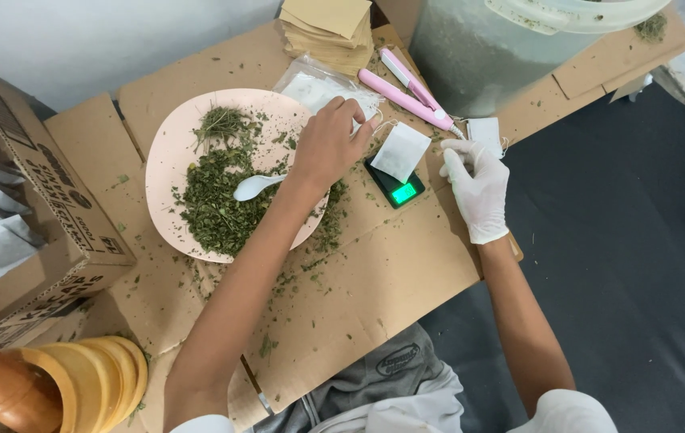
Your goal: The person scoops dried green herbs from a pink plate into small white tea bags using a white plastic spoon. The filled tea bags are placed on a digital scale, then set aside in a cardboard box. A mortar and pestle are visible on the table but not used.
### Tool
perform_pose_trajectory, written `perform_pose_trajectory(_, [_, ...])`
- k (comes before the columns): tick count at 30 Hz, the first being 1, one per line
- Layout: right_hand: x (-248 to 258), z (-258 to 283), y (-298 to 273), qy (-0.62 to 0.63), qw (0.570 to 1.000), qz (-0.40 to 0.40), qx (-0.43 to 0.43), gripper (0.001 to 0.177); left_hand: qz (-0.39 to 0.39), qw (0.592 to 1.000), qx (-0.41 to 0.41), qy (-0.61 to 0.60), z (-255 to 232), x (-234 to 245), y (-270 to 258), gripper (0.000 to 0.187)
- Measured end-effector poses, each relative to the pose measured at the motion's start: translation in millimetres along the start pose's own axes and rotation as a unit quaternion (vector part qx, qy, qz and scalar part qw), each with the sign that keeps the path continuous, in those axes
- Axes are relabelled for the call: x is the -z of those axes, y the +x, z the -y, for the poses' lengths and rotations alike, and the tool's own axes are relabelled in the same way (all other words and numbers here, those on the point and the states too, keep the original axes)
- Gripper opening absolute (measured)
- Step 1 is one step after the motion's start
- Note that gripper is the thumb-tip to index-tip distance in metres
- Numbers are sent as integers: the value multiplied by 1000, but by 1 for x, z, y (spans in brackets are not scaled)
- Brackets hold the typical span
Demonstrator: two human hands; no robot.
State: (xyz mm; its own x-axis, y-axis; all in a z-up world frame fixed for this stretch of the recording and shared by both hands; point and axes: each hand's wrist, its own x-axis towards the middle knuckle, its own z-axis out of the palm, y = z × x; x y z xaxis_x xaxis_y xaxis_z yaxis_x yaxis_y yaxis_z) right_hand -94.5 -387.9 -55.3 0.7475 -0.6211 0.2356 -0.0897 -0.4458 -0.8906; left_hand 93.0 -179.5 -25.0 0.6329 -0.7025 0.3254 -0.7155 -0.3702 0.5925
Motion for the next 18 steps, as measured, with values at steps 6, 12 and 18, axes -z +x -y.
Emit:
perform_pose_trajectory(6, [1,1,0,-10,1000,4,8,17,-3,1000,0,5,-4,3,-2,31])
perform_pose_trajectory(12, [2,4,0,-9,1000,9,10,20,6,1000,-2,-1,-12,11,-3,31])
perform_pose_trajectory(18, [-1,-1,2,-21,999,24,10,21,36,999,2,-14,-11,6,-3,28])
